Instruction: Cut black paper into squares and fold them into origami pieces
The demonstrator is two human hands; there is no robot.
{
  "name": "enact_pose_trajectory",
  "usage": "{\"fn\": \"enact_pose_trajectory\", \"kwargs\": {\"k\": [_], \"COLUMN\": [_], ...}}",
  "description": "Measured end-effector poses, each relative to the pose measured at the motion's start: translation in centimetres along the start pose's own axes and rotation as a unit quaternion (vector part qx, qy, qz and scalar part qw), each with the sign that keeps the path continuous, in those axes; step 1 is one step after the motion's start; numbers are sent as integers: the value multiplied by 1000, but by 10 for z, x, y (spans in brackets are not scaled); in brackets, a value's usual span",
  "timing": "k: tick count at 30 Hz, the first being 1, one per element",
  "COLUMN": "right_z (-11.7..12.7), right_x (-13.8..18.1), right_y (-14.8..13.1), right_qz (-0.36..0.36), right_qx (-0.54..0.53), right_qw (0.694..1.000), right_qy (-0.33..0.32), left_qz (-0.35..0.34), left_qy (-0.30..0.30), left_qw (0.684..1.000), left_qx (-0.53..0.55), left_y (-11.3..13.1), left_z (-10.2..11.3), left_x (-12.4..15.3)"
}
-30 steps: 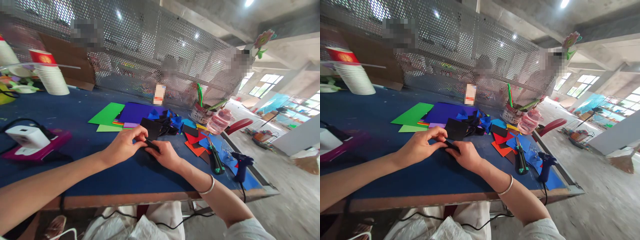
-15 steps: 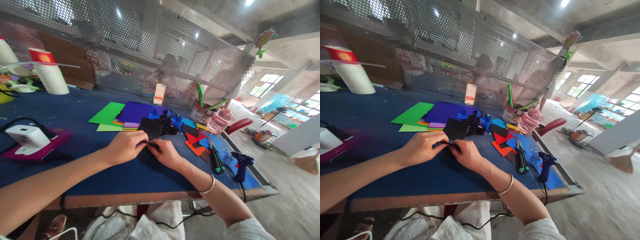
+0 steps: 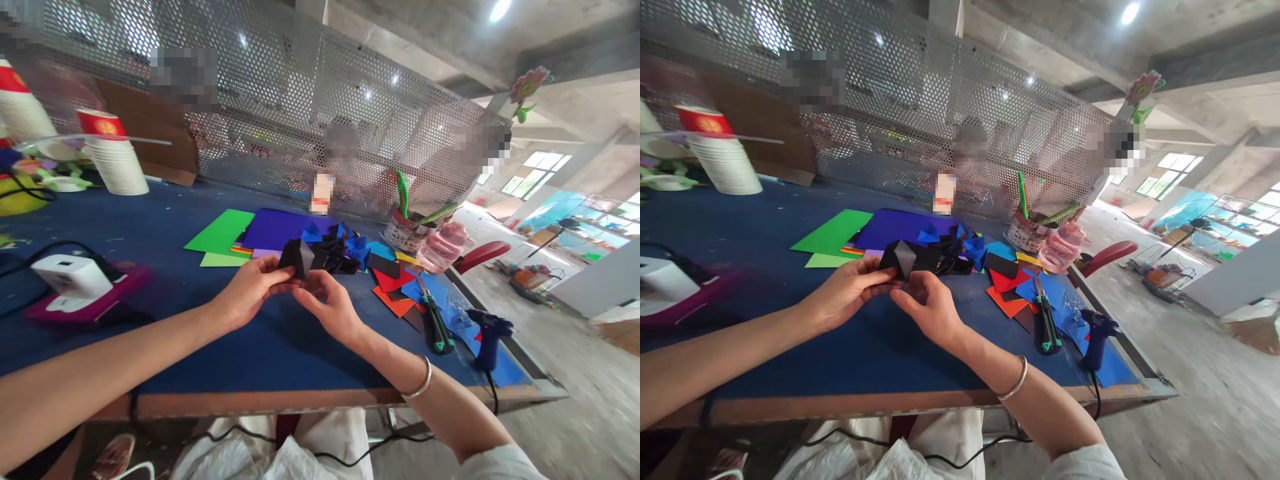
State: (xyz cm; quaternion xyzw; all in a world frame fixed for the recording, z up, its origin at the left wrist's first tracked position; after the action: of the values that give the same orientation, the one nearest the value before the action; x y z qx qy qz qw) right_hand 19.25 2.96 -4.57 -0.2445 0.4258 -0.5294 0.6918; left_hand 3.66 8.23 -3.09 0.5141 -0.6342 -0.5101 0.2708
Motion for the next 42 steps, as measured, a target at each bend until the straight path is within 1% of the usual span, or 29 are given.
{"fn": "enact_pose_trajectory", "kwargs": {"k": [3, 6, 9, 12, 15, 18, 22, 25, 27, 29, 32, 35, 37, 41, 42], "right_z": [7, 12, 16, 18, 20, 21, 23, 25, 25, 25, 24, 25, 26, 28, 29], "right_x": [-1, -3, -3, -2, -2, -2, 1, 4, 7, 12, 20, 30, 38, 53, 56], "right_y": [-1, -3, -7, -10, -14, -17, -22, -27, -31, -37, -47, -59, -69, -86, -90], "right_qz": [-3, 2, 19, 34, 54, 82, 116, 140, 170, 212, 277, 335, 375, 444, 456], "right_qx": [20, 55, 82, 94, 114, 139, 169, 206, 253, 300, 345, 378, 394, 420, 418], "right_qw": [999, 997, 994, 992, 989, 984, 975, 964, 946, 919, 878, 837, 810, 755, 747], "right_qy": [32, 54, 73, 76, 76, 76, 82, 96, 115, 142, 184, 212, 221, 237, 243], "left_qz": [23, 35, 25, -3, -50, -120, -213, -271, -300, -324, -358, -391, -422, -489, -504], "left_qy": [-12, -32, -49, -64, -79, -89, -105, -111, -117, -125, -139, -158, -174, -209, -214], "left_qw": [999, 998, 998, 998, 993, 979, 943, 915, 899, 884, 864, 844, 821, 757, 743], "left_qx": [26, 31, 18, -17, -71, -140, -233, -278, -298, -312, -326, -330, -342, -381, -385], "left_y": [-5, -8, -8, -6, 1, 12, 26, 33, 36, 38, 39, 36, 35, 31, 32], "left_z": [-5, -11, -15, -18, -18, -16, -15, -16, -17, -18, -19, -17, -16, -17, -18], "left_x": [4, 7, 9, 11, 11, 10, 15, 22, 25, 29, 35, 43, 50, 66, 69]}}
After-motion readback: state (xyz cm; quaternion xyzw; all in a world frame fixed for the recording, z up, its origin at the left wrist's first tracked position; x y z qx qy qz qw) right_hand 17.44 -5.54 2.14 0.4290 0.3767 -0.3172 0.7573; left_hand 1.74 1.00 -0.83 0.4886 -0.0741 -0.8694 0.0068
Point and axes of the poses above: each hand's wrist, its own x-axis away from the middle knuckle, its own z-axis out of the back of the hand, y = z × x, the point moved 7 cm from there along -x, towards the middle knuckle, and after that the axes turned 15 degrees about x, right-handed, at the moved point
